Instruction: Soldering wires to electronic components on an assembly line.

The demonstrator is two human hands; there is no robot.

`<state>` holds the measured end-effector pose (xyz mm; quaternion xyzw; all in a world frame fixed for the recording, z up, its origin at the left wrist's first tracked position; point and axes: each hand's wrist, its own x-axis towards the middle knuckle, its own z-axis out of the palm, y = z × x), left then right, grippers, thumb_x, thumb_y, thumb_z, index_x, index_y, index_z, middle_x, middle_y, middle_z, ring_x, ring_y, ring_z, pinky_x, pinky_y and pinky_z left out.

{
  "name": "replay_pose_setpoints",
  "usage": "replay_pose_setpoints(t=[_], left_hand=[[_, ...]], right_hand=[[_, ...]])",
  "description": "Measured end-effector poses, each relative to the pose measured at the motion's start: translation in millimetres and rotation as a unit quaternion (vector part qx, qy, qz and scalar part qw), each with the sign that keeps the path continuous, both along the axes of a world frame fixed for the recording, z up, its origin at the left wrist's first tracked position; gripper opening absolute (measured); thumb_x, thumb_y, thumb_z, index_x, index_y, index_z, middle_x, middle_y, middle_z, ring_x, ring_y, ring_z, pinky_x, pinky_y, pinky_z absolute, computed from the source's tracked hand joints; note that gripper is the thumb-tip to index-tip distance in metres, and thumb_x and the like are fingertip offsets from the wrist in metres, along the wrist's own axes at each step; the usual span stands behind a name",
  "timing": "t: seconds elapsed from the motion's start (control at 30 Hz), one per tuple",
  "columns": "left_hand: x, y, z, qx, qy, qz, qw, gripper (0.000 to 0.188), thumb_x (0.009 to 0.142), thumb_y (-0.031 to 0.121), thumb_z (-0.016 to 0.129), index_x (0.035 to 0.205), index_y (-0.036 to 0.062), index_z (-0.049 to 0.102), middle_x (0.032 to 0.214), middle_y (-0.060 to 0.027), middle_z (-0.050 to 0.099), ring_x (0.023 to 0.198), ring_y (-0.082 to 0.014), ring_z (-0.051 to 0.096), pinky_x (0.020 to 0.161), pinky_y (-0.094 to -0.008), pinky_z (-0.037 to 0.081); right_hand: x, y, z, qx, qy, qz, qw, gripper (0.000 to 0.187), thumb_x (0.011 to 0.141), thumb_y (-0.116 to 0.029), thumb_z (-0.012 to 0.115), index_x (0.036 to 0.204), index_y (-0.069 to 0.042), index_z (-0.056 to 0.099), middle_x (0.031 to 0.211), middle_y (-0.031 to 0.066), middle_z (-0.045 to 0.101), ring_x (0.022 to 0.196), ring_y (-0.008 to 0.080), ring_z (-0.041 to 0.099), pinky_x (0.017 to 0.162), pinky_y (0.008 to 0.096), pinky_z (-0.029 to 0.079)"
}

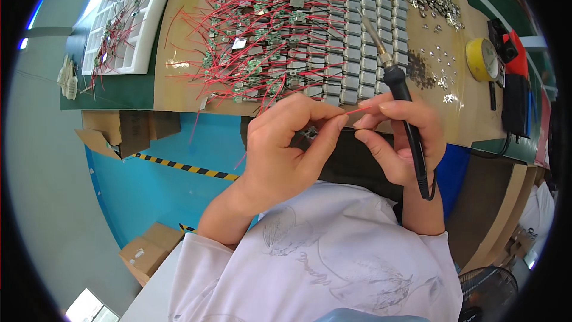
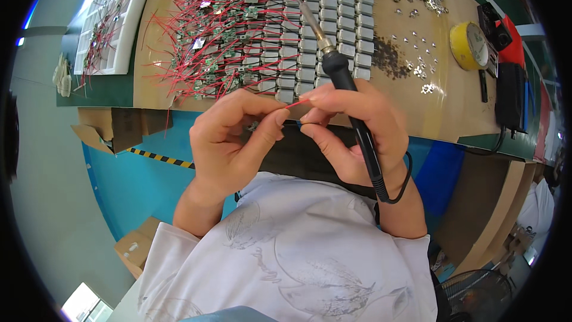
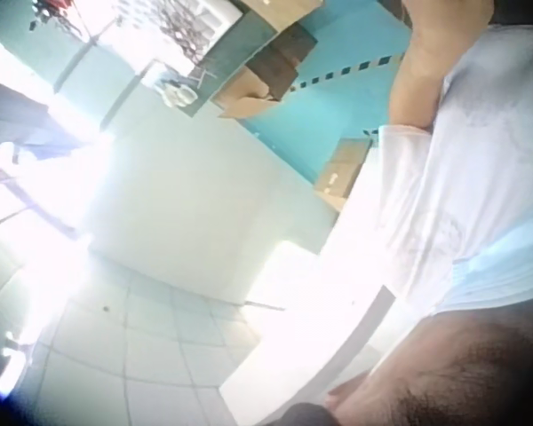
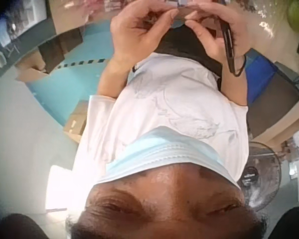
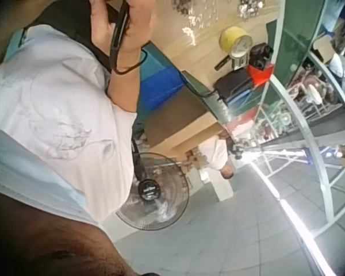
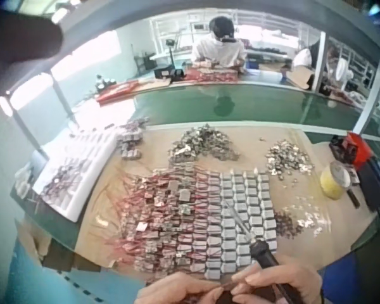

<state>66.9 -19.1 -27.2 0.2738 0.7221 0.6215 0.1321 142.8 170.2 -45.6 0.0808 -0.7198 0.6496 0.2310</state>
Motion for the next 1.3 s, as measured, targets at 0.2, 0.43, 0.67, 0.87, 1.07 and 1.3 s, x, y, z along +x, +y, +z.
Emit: replay_pose_setpoints(t=[0.2,0.43,0.67,0.87,1.07,1.3], left_hand=[[-25,-4,5,-0.094,0.199,0.057,0.974,0.010,0.080,-0.003,0.078,0.088,0.0020,0.074,0.071,-0.0039,0.064,0.057,-0.0111,0.058,0.047,-0.0241,0.042],[-38,6,-4,-0.152,0.232,-0.009,0.961,0.009,0.080,-0.002,0.078,0.083,0.0009,0.070,0.071,-0.0057,0.063,0.058,-0.0145,0.059,0.047,-0.0257,0.045],[-40,8,-3,-0.166,0.222,-0.016,0.961,0.009,0.080,-0.003,0.077,0.082,0.0001,0.069,0.071,-0.0055,0.060,0.060,-0.0140,0.058,0.049,-0.0260,0.045],[-43,4,0,-0.154,0.174,-0.026,0.972,0.008,0.080,-0.005,0.074,0.082,-0.0008,0.067,0.071,-0.0059,0.059,0.061,-0.0158,0.055,0.055,-0.0277,0.044],[-44,3,-3,-0.158,0.214,-0.037,0.963,0.007,0.081,-0.005,0.073,0.082,-0.0011,0.067,0.072,-0.0063,0.059,0.061,-0.0161,0.054,0.054,-0.0282,0.042],[-45,3,-4,-0.151,0.226,-0.040,0.961,0.006,0.082,-0.004,0.073,0.084,-0.0006,0.067,0.071,-0.0065,0.057,0.060,-0.0171,0.053,0.053,-0.0289,0.042]], right_hand=[[2,29,-11,0.057,0.041,-0.044,0.997,0.036,0.104,-0.009,0.056,0.138,0.003,0.050,0.103,0.0210,0.073,0.081,0.0221,0.072,0.075,0.0330,0.060],[-12,53,-23,-0.117,0.053,-0.031,0.991,0.049,0.103,-0.029,0.062,0.130,0.011,0.056,0.084,0.0142,0.070,0.062,0.0155,0.065,0.064,0.0352,0.062],[-4,55,-18,-0.087,0.044,-0.018,0.995,0.022,0.102,-0.006,0.052,0.114,0.010,0.061,0.078,0.0118,0.065,0.059,0.0096,0.061,0.063,0.0330,0.063],[-3,54,-12,-0.050,0.007,-0.014,0.999,0.017,0.097,0.001,0.053,0.106,0.010,0.064,0.083,0.0121,0.064,0.059,0.0099,0.062,0.059,0.0252,0.058],[-4,53,-12,-0.038,-0.003,-0.011,0.999,0.016,0.095,0.001,0.055,0.101,0.009,0.066,0.081,0.0117,0.064,0.059,0.0105,0.063,0.058,0.0224,0.055],[-4,51,-11,-0.035,-0.007,-0.023,0.999,0.016,0.095,0.000,0.055,0.102,0.009,0.067,0.079,0.0115,0.064,0.059,0.0110,0.064,0.054,0.0203,0.051]])
